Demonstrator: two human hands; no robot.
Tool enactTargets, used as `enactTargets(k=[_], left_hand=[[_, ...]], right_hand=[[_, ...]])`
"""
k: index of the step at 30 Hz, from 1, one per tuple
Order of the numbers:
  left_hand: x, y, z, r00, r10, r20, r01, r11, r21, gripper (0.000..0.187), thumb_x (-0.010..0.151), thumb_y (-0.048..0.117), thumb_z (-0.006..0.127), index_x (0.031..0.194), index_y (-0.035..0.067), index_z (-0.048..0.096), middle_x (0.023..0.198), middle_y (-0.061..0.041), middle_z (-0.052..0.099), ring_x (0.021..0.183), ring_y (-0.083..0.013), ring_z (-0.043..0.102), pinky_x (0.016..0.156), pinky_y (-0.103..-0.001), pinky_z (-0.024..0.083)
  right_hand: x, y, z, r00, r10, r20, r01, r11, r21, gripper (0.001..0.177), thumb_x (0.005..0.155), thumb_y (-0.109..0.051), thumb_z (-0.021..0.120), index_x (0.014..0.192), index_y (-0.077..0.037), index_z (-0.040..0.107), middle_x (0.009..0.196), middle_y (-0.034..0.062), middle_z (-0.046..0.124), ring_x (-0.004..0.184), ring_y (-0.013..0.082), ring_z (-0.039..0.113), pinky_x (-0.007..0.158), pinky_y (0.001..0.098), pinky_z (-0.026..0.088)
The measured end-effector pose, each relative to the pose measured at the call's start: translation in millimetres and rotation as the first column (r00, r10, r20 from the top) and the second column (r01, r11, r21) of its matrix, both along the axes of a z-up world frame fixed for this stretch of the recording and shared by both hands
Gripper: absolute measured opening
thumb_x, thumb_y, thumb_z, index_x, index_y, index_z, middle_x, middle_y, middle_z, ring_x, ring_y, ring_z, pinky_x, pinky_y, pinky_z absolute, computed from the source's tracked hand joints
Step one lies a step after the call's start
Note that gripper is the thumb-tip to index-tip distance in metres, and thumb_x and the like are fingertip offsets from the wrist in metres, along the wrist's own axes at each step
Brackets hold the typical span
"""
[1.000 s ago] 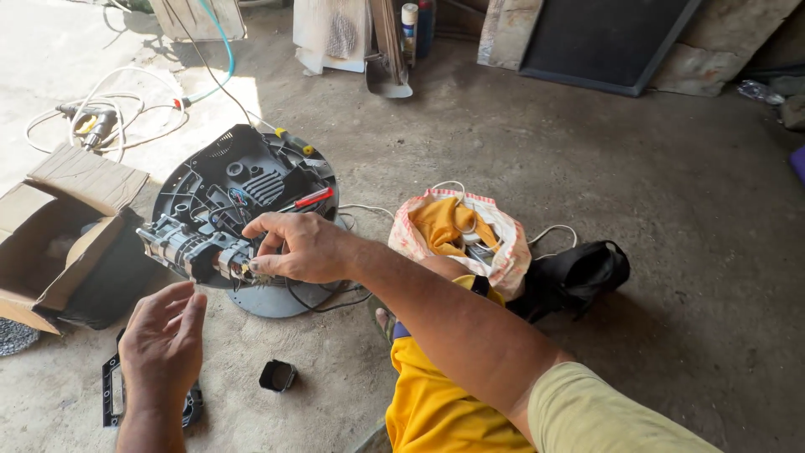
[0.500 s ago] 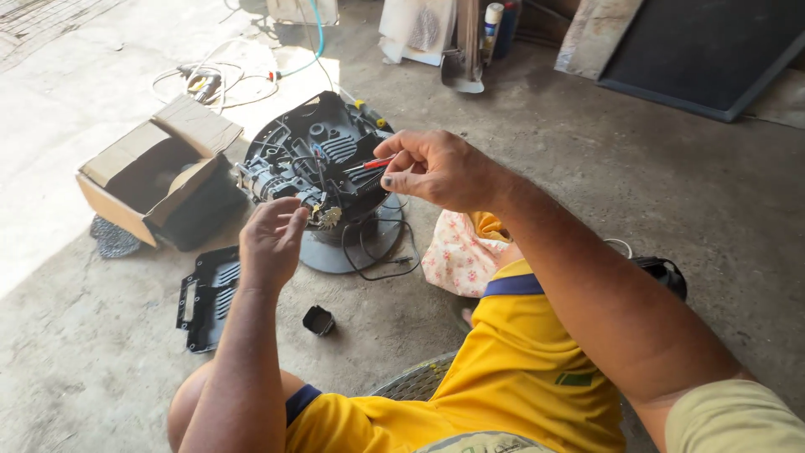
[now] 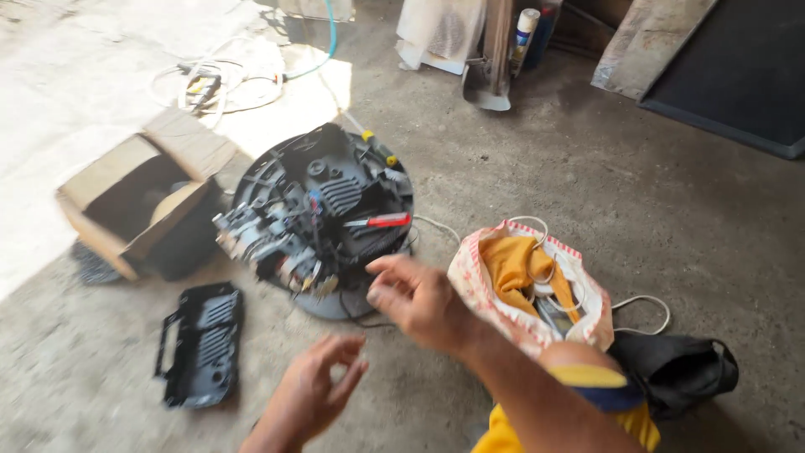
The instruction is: The person uses a screwdriver to adjust components inside a disassembled robotic vacuum cleaner. They then search through a sack and retrieve a black rectangular part, which they fit into the device.
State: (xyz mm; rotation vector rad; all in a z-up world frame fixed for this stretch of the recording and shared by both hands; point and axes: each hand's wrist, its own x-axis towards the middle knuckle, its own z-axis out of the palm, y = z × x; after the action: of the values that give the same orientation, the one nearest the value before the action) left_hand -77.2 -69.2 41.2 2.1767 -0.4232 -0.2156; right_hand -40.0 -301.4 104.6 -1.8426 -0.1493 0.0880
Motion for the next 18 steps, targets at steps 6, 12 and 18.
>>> enactTargets(k=[6, 12, 18], left_hand=[[67, -5, -119, 0.961, -0.139, -0.239, 0.178, 0.972, 0.152, 0.035, 0.08, 0.025, 0.082, 0.114, 0.018, 0.075, 0.104, -0.006, 0.074, 0.084, -0.0173, 0.08, 0.075, -0.035, 0.063], [153, -22, -207, 0.855, -0.184, -0.484, 0.296, 0.941, 0.164, 0.037, 0.081, 0.024, 0.081, 0.117, 0.016, 0.073, 0.107, -0.007, 0.074, 0.089, -0.0189, 0.078, 0.078, -0.035, 0.062], [166, -30, -220, 0.788, -0.094, -0.608, 0.268, 0.942, 0.203, 0.039, 0.082, 0.023, 0.08, 0.119, 0.014, 0.072, 0.11, -0.009, 0.073, 0.093, -0.0205, 0.077, 0.08, -0.036, 0.061]], right_hand=[[22, -2, -44, 0.991, 0.032, 0.132, -0.016, 0.992, -0.122, 0.041, 0.093, -0.013, 0.074, 0.133, -0.005, 0.064, 0.099, 0.001, 0.075, 0.074, 0.0084, 0.066, 0.066, 0.0249, 0.055], [9, -45, -206, 0.936, -0.02, -0.351, 0.196, 0.859, 0.473, 0.048, 0.091, -0.009, 0.08, 0.136, -0.006, 0.063, 0.098, 0.0076, 0.08, 0.085, 0.0144, 0.077, 0.079, 0.029, 0.062], [-17, -63, -310, 0.854, -0.18, -0.488, 0.172, 0.983, -0.062, 0.053, 0.089, -0.011, 0.082, 0.138, -0.009, 0.062, 0.108, 0.0071, 0.078, 0.076, 0.0127, 0.072, 0.071, 0.029, 0.06]])
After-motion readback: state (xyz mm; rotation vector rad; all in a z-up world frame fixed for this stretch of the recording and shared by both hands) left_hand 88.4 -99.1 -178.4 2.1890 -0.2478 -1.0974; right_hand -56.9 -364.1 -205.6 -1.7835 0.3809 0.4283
